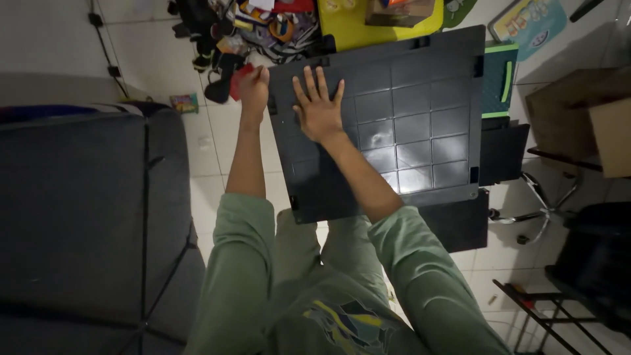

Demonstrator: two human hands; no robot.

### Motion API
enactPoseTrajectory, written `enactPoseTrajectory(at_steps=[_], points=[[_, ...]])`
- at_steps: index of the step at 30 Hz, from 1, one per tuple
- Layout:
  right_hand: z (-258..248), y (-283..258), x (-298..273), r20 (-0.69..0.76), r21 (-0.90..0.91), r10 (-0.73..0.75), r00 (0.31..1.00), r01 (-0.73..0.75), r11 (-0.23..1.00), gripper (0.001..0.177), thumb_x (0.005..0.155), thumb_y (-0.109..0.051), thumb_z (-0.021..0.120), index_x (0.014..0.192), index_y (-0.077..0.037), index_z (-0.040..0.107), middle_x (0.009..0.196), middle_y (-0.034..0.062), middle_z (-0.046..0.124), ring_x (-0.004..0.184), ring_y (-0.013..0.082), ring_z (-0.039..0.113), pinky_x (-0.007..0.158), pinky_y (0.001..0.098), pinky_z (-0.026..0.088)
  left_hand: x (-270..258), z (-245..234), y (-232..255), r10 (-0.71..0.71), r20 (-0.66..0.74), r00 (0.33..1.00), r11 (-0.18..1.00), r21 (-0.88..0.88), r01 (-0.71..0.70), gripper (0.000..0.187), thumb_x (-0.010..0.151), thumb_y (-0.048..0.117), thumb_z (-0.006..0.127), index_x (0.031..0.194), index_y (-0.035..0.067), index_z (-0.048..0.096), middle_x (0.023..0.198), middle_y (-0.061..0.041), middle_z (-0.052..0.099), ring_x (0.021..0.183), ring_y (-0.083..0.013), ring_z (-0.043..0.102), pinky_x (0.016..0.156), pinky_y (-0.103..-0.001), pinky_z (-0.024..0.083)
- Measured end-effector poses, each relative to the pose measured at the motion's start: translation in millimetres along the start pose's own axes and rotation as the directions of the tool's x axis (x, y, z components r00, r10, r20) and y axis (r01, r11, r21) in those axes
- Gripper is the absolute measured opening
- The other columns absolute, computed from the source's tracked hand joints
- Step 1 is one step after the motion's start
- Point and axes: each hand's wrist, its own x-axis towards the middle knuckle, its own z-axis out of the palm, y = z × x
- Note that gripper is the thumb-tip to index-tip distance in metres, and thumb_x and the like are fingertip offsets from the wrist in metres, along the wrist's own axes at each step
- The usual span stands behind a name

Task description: The person assembles a black plastic crate by snapping together side panels and attaching a green handle. They then place a black lid on top and secure it.

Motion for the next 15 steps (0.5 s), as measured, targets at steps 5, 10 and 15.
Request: enactPoseTrajectory(at_steps=[5, 10, 15], points=[[-3, 0, 4, 0.037, -0.058, -0.007, 0.999, 0.009, 0.998, 0.064, 0.104, -0.036, 0.051, 0.162, -0.019, 0.032, 0.171, 0.0111, 0.009, 0.157, 0.0352, 0.004, 0.113, 0.0806, 0.006, 15, 2, 6, -0.124, 0.046, 0.991, 0.974, 0.195, 0.113, 0.025, 0.099, 0.019, 0.063, 0.099, -0.004, 0.073, 0.083, -0.019, 0.070, 0.076, -0.0276, 0.066, 0.074, -0.039, 0.050], [-12, -7, 7, 0.033, -0.023, 0.025, 0.999, -0.024, 0.999, 0.061, 0.106, -0.036, 0.049, 0.162, -0.019, 0.033, 0.171, 0.0119, 0.012, 0.158, 0.0356, 0.007, 0.114, 0.0800, 0.007, 28, 9, 4, -0.138, -0.030, 0.990, 0.966, 0.214, 0.142, 0.023, 0.089, 0.019, 0.067, 0.092, -0.001, 0.077, 0.079, -0.014, 0.075, 0.079, -0.0274, 0.073, 0.074, -0.038, 0.052], [-18, 17, -35, -0.084, 0.286, 0.037, 0.996, -0.012, 0.958, 0.062, 0.110, -0.041, 0.050, 0.165, -0.019, 0.031, 0.173, 0.0148, 0.014, 0.161, 0.0349, 0.013, 0.120, 0.0752, 0.003, 19, 14, -17, -0.079, -0.056, 0.995, 0.994, 0.075, 0.083, 0.036, 0.093, 0.026, 0.070, 0.108, -0.007, 0.070, 0.100, -0.019, 0.077, 0.096, -0.0293, 0.073, 0.086, -0.038, 0.054]])
